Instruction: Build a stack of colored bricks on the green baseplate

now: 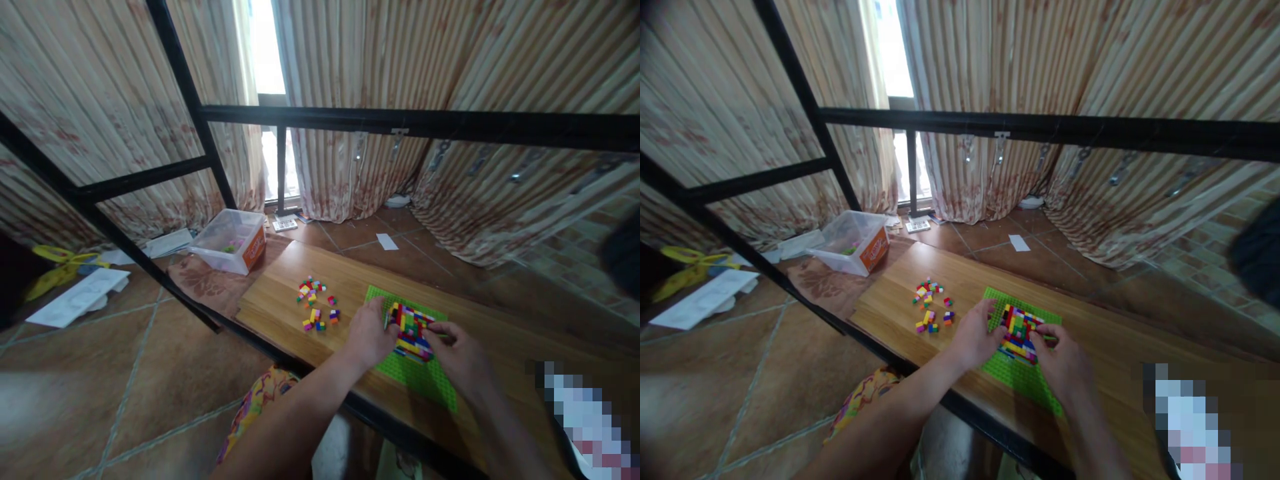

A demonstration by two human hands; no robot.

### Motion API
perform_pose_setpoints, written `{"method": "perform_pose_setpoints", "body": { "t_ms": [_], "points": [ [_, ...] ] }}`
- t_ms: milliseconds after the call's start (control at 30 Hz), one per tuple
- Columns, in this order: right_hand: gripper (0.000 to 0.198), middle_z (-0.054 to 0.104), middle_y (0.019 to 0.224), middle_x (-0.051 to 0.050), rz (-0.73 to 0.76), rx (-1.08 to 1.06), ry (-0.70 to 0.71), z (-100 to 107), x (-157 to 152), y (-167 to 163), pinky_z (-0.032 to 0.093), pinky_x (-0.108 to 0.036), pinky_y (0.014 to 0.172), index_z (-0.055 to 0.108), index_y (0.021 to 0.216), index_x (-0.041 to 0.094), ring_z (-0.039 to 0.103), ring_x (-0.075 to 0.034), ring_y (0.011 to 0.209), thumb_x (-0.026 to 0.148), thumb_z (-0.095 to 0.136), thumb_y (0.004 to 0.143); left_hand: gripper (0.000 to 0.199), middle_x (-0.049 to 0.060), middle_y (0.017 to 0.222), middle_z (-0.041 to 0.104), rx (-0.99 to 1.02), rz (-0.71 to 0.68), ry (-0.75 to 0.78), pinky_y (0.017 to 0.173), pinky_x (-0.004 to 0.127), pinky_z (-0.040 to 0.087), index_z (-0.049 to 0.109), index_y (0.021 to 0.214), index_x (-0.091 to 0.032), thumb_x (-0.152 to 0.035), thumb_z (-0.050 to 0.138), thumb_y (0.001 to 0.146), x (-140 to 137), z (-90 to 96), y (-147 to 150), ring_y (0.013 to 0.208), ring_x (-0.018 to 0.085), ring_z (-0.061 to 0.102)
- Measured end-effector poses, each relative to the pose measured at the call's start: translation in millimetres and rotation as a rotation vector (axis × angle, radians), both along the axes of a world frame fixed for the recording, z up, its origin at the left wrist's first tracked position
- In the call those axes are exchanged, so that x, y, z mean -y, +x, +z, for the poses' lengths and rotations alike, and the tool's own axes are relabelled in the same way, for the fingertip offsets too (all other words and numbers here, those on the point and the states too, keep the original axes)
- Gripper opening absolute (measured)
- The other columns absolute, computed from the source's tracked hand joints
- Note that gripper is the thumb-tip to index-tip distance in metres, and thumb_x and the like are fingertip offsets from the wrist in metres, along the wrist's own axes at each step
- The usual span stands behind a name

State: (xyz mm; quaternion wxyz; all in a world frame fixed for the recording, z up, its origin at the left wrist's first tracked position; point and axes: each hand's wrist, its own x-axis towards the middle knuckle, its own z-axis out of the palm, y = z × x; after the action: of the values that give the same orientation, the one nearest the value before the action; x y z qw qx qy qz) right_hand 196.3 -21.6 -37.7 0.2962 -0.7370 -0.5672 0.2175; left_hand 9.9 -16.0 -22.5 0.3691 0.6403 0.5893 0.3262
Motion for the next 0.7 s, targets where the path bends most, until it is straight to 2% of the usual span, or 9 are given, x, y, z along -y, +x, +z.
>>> {"method": "perform_pose_setpoints", "body": {
  "t_ms": [167, 267, 333, 433, 567, 700],
  "points": [
    [0.053, 0.074, 0.094, -0.012, 0.017, 0.028, 0.014, -0.9, 0.2, -3.3, 0.051, -0.041, 0.071, 0.068, 0.109, 0.019, 0.070, -0.029, 0.082, 0.059, 0.054, 0.077, 0.055, 0.018, 0.131, 0.063, -0.076, 0.078, 0.073, 0.109, 0.041, 0.045, 0.052, 0.136, -0.011, -0.023, 0.063, 0.083, -13.5, 1.2, -23.7, 0.122, 0.028, 0.060],
    [0.062, 0.071, 0.106, -0.016, 0.043, 0.073, 0.051, -2.9, -0.1, -5.7, 0.052, -0.044, 0.079, 0.065, 0.119, 0.017, 0.068, -0.032, 0.094, 0.062, 0.051, 0.079, 0.050, 0.019, 0.132, 0.062, -0.200, 0.175, 0.133, 0.110, 0.040, 0.043, 0.053, 0.133, -0.008, -0.022, 0.062, 0.085, -27.3, 3.2, -48.8, 0.125, 0.028, 0.057],
    [0.065, 0.069, 0.112, -0.017, 0.074, 0.083, 0.101, -5.9, -0.9, -7.1, 0.051, -0.047, 0.086, 0.064, 0.121, 0.015, 0.066, -0.033, 0.102, 0.063, 0.050, 0.080, 0.049, 0.018, 0.132, 0.062, -0.315, 0.261, 0.174, 0.112, 0.040, 0.040, 0.054, 0.133, -0.009, -0.022, 0.063, 0.086, -37.6, 3.4, -69.4, 0.128, 0.028, 0.054],
    [0.066, 0.066, 0.116, -0.019, 0.119, 0.092, 0.171, -10.7, -2.9, -9.6, 0.048, -0.050, 0.096, 0.064, 0.120, 0.013, 0.063, -0.034, 0.109, 0.063, 0.050, 0.080, 0.052, 0.017, 0.136, 0.060, -0.446, 0.369, 0.155, 0.112, 0.040, 0.038, 0.053, 0.136, -0.010, -0.026, 0.063, 0.087, -51.7, -0.1, -99.5, 0.131, 0.028, 0.051],
    [0.065, 0.064, 0.119, -0.019, 0.157, 0.094, 0.215, -13.8, -5.0, -15.1, 0.046, -0.051, 0.101, 0.063, 0.121, 0.014, 0.060, -0.033, 0.113, 0.064, 0.051, 0.082, 0.061, 0.015, 0.150, 0.048, -0.558, 0.370, 0.050, 0.112, 0.046, 0.037, 0.050, 0.141, -0.019, -0.043, 0.063, 0.087, -62.3, -10.1, -124.7, 0.138, 0.032, 0.043],
    [0.061, 0.061, 0.122, -0.017, 0.209, 0.132, 0.238, -13.6, -5.1, -21.6, 0.043, -0.052, 0.106, 0.064, 0.121, 0.017, 0.056, -0.034, 0.119, 0.064, 0.052, 0.083, 0.061, 0.012, 0.150, 0.049, -0.616, 0.256, 0.004, 0.111, 0.045, 0.036, 0.050, 0.141, -0.024, -0.051, 0.059, 0.088, -63.4, -18.5, -131.0, 0.137, 0.031, 0.044]
  ]
}}
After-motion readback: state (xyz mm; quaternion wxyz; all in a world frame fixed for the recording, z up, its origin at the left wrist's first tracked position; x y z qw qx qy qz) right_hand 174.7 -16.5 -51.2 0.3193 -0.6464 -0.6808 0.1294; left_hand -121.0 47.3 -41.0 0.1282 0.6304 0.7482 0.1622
